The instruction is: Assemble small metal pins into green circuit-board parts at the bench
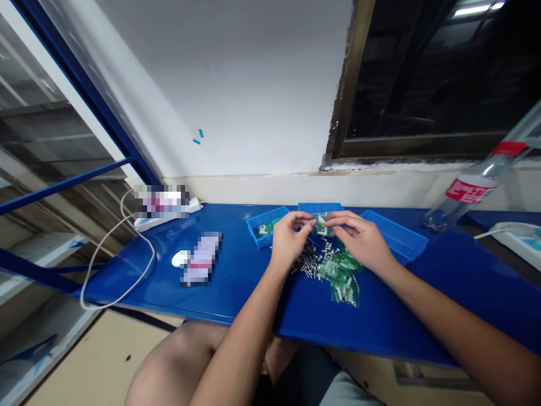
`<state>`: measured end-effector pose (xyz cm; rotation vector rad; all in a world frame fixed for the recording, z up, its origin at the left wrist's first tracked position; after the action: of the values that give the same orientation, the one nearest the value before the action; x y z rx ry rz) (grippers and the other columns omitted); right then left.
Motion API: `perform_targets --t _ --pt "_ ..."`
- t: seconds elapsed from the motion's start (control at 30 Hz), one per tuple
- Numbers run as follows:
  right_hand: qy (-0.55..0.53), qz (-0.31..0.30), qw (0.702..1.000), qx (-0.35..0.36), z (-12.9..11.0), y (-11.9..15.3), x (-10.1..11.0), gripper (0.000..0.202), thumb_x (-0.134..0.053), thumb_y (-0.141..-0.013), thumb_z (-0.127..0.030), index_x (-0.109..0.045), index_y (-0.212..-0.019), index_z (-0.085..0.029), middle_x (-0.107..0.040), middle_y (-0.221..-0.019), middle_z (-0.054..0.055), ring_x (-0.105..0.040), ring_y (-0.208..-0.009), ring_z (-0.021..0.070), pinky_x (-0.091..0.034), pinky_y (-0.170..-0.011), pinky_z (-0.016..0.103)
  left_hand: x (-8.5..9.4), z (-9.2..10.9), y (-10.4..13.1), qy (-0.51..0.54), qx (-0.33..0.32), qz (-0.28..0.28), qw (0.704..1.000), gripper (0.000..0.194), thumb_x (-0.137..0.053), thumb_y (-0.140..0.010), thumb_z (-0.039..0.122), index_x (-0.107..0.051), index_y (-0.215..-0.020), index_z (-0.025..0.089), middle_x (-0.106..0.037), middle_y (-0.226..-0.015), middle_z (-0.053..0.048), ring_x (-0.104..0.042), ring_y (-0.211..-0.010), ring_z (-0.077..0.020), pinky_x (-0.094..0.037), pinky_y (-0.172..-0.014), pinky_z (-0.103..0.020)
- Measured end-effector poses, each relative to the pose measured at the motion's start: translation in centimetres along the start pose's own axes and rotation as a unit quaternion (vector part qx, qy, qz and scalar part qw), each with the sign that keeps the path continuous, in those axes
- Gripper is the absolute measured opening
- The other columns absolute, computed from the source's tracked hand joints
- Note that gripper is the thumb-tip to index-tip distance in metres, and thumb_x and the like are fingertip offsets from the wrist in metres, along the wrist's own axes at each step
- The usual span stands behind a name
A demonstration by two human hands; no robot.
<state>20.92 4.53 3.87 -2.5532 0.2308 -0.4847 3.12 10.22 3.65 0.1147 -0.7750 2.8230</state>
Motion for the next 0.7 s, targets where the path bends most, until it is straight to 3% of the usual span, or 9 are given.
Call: perform_targets --t 0.1,0.17,0.23,0.33,0.43,0.57,0.7 --pt "0.019 -0.015 0.999 0.026 -0.1 0.0 -0.2 0.018 -0.063 -0.098 -0.03 -0.08 -0.101 -0.027 -0.072 -0.124 0.009 -0.069 -0.116 0.0277 -0.062 -0.09 0.044 1.9 0.8 -0.1 -0.038 -0.019 0.083 0.996 0.016 -0.072 -0.092 0.024 -0.067 -0.106 0.019 -0.075 -0.094 -0.006 -0.071 -0.086 -0.0181 -0.059 -0.08 -0.033" --pt "0.06 -0.012 0.997 0.05 -0.4 0.0 -0.1 0.019 -0.061 -0.098 -0.028 -0.08 -0.099 -0.027 -0.074 -0.119 0.009 -0.069 -0.114 0.0274 -0.061 -0.088 0.044 3.7 1.9 0.2 -0.119 -0.038 0.151 0.981 0.019 -0.068 -0.092 0.017 -0.064 -0.111 0.02 -0.073 -0.097 -0.006 -0.07 -0.086 -0.0182 -0.057 -0.082 -0.034" --pt "0.092 -0.011 0.993 0.068 -0.8 0.1 0.0 0.019 -0.06 -0.099 -0.024 -0.079 -0.099 -0.026 -0.075 -0.116 0.008 -0.07 -0.112 0.0262 -0.06 -0.089 0.043 4.8 3.1 0.4 -0.226 -0.06 0.175 0.956 0.019 -0.062 -0.095 0.015 -0.064 -0.114 0.021 -0.072 -0.105 -0.008 -0.069 -0.094 -0.0203 -0.055 -0.088 -0.036" --pt "0.125 -0.023 0.988 0.086 -1.4 0.2 -0.2 0.02 -0.059 -0.099 -0.021 -0.078 -0.099 -0.026 -0.076 -0.112 0.007 -0.072 -0.108 0.0246 -0.058 -0.092 0.042 5.0 3.2 0.3 -0.417 -0.049 0.114 0.9 0.022 -0.054 -0.098 0.012 -0.069 -0.111 0.024 -0.071 -0.117 -0.01 -0.065 -0.113 -0.0267 -0.049 -0.096 -0.042" --pt "0.155 -0.036 0.982 0.1 -1.8 0.4 -0.5 0.021 -0.057 -0.1 -0.019 -0.077 -0.101 -0.025 -0.077 -0.109 0.006 -0.072 -0.104 0.0237 -0.058 -0.091 0.042 4.9 1.8 0.1 -0.51 -0.002 0.056 0.859 0.02 -0.056 -0.097 0.015 -0.073 -0.105 0.023 -0.073 -0.115 -0.01 -0.065 -0.113 -0.03 -0.046 -0.097 -0.045" --pt "0.203 -0.08 0.968 0.12 -1.6 0.7 -1.6 0.021 -0.057 -0.102 -0.021 -0.077 -0.109 -0.026 -0.078 -0.107 0.006 -0.072 -0.101 0.0248 -0.058 -0.088 0.042 4.1 0.6 0.0 -0.519 0.014 0.008 0.855 0.019 -0.055 -0.1 0.021 -0.074 -0.102 0.02 -0.076 -0.103 -0.01 -0.069 -0.099 -0.0288 -0.047 -0.092 -0.043" --pt "0.239 -0.148 0.948 0.149 -0.7 1.1 -3.2 0.022 -0.058 -0.103 -0.021 -0.076 -0.115 -0.026 -0.079 -0.109 0.006 -0.07 -0.107 0.0259 -0.057 -0.095 0.044 3.6 1.5 0.0 -0.513 -0.043 0.026 0.857 0.017 -0.056 -0.099 0.019 -0.072 -0.104 0.019 -0.076 -0.106 -0.011 -0.068 -0.102 -0.0286 -0.046 -0.095 -0.044"
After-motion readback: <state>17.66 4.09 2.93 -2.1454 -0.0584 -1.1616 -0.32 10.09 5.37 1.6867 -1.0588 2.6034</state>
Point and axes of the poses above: each hand's wrist, its own y-axis away from the middle knuckle, its own x-axis out of the back of the hand, z = x × y, the point moved 8 cm from there along -y, towards the middle knuckle
